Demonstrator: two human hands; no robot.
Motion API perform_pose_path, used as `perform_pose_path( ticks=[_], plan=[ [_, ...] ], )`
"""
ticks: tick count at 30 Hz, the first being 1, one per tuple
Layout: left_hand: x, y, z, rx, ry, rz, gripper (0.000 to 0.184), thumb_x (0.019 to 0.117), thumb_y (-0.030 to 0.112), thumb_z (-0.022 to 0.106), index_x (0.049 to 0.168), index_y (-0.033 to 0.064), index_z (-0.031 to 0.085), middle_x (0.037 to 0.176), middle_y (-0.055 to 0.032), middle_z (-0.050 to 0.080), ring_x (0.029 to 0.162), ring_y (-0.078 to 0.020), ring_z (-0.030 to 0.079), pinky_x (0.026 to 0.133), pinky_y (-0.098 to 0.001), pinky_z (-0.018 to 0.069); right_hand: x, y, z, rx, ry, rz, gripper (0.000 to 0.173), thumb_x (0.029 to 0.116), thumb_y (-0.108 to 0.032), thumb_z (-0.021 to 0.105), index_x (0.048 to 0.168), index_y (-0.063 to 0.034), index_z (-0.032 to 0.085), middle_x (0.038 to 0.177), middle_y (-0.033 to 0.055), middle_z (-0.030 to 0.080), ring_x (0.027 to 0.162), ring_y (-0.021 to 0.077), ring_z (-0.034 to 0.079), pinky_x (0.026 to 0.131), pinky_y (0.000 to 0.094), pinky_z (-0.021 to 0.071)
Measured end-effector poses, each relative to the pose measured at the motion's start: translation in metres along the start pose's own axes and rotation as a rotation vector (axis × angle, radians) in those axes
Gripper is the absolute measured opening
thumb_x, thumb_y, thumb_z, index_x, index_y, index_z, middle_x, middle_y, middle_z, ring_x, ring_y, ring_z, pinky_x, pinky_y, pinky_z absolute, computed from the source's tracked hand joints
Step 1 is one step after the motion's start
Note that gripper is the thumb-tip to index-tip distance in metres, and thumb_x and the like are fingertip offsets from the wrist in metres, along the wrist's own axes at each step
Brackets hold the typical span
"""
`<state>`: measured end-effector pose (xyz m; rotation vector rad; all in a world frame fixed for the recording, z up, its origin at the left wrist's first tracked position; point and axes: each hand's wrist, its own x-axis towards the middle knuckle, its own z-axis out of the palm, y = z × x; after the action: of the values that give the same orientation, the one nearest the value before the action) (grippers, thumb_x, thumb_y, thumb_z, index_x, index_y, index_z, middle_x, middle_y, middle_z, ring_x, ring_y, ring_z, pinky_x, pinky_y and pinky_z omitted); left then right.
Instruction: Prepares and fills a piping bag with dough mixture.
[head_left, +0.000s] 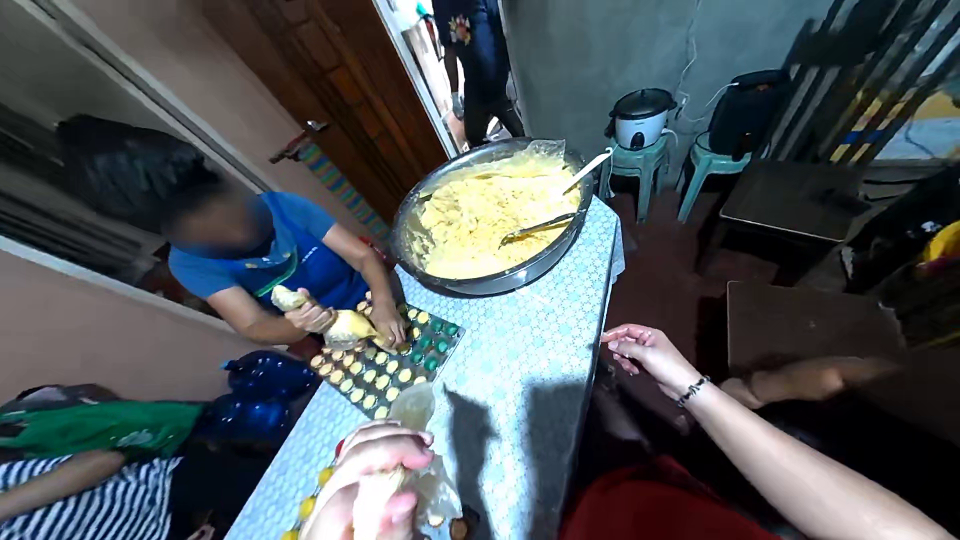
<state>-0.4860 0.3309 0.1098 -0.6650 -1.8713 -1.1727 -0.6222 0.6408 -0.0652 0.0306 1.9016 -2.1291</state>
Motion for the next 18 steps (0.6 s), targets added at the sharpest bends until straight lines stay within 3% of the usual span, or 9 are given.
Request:
perform_pose_path(
  ticks=[6,12,15,18],
  plan=[
    [0.007,-0.017,-0.021,0.078,-0.033,-0.037,0.023,0.1036,0.043,0.056,0.098,0.0245,0.069,0.097,0.0128,0.072,0.097,-0.0061,0.069,0.09,-0.0249,0.0546,0.06,-0.025,0.018,-0.058,-0.041,0.001,0.016,0.0994,-0.006,0.062,0.113,-0.0011,0.068,0.082,0.0004,0.066,0.059,0.004,0.056,0.054,0.0196,0.0476],
    [0.033,-0.028,-0.007,0.211,-0.101,-0.018,0.03,0.1033,0.047,0.055,0.097,0.0206,0.068,0.098,0.0105,0.071,0.103,-0.0074,0.068,0.097,-0.0268,0.0515,0.125,-0.058,0.03,0.019,-0.082,-0.058,0.014,0.1004,-0.002,0.059,0.112,-0.0008,0.067,0.078,0.0012,0.066,0.057,0.0042,0.056,0.054,0.0185,0.0479],
    [0.058,-0.036,0.016,0.384,-0.17,0.018,0.037,0.1037,0.05,0.051,0.099,0.0178,0.067,0.101,0.0091,0.07,0.109,-0.007,0.064,0.102,-0.0266,0.0465,0.158,-0.08,0.036,0.007,-0.283,-0.084,0.018,0.1015,-0.012,0.059,0.114,-0.0037,0.068,0.081,0.0017,0.069,0.062,0.0063,0.062,0.059,0.0212,0.0528],
    [0.083,-0.06,0.062,0.506,-0.15,0.045,0.036,0.1037,0.048,0.053,0.095,0.0162,0.066,0.103,0.0059,0.068,0.112,-0.0095,0.061,0.106,-0.0298,0.0429,0.195,-0.105,0.048,-0.105,-0.625,-0.127,0.034,0.1065,-0.027,0.046,0.114,-0.0039,0.07,0.091,0.0006,0.072,0.075,0.0078,0.067,0.066,0.024,0.0558]
  ],
)
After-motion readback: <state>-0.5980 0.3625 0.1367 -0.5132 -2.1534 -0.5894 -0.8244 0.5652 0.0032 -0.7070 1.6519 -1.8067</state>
